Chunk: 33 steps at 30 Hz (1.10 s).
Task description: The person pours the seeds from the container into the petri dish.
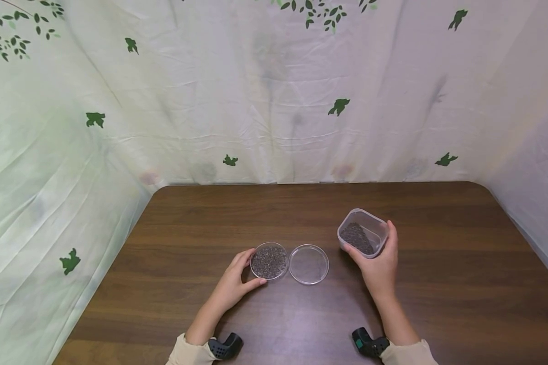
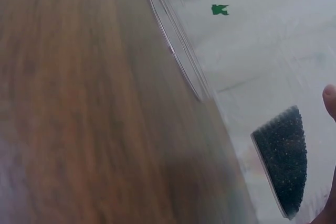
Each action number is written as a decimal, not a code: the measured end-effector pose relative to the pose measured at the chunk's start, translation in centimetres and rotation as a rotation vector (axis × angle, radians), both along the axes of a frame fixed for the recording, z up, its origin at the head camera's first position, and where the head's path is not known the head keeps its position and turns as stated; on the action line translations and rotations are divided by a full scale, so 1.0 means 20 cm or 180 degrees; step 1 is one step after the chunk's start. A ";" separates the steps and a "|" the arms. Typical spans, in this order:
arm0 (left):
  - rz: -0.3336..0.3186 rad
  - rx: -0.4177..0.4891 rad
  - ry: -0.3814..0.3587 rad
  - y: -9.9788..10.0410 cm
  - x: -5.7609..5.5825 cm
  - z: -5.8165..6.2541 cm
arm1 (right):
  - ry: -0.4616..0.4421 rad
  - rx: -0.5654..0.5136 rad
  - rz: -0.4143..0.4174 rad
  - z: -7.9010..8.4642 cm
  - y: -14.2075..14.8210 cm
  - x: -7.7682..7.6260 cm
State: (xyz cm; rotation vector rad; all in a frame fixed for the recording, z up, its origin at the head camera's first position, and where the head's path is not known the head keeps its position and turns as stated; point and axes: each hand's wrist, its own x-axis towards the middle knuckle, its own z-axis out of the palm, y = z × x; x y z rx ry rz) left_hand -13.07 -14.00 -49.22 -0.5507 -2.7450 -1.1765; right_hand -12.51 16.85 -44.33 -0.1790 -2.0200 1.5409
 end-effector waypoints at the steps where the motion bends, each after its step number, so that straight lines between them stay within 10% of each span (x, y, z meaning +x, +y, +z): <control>1: 0.0001 0.0004 -0.0005 0.00 0.00 0.00 | -0.0001 -0.0001 -0.0003 0.00 0.00 0.00; 33: -0.0001 0.0025 -0.0013 0.00 0.00 -0.01 | -0.0166 -0.0196 -0.0005 -0.17 0.13 -0.06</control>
